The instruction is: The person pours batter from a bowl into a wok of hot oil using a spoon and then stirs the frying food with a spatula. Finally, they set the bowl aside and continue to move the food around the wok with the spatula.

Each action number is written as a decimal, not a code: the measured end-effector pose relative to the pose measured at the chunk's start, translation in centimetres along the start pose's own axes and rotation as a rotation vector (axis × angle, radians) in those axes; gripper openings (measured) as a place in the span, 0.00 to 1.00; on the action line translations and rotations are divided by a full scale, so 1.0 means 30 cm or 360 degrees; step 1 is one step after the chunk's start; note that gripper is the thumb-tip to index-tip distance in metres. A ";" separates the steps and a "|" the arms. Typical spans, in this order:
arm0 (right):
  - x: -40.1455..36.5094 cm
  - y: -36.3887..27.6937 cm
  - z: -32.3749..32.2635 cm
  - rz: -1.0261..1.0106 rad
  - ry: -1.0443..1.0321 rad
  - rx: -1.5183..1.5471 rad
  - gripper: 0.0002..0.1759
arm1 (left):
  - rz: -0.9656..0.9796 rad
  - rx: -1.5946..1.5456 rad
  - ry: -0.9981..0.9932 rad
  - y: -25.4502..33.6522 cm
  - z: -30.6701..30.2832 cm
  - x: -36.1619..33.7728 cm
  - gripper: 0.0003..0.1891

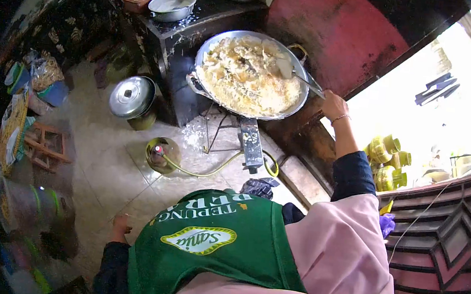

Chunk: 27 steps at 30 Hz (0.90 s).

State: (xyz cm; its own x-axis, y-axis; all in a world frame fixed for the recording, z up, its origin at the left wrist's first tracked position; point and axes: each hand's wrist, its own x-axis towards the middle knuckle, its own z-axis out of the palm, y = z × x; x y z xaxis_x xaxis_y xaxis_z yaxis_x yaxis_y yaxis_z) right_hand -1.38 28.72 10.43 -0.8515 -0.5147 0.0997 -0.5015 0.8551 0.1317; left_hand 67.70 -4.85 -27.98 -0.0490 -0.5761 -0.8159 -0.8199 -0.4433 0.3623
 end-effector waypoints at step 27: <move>0.315 -0.251 -0.504 -0.0007 -0.1727 -0.0248 0.16 | -0.0208 -0.0603 0.0070 -0.370 -0.054 0.093 0.32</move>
State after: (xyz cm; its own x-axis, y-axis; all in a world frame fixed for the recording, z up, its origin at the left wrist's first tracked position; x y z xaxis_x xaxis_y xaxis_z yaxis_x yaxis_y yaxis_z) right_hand -3.33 16.48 25.28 -0.5699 -0.1241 -0.8123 -0.5451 0.7968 0.2607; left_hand 77.59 -2.65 -33.55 0.0728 -0.5233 -0.8490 -0.5488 -0.7318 0.4041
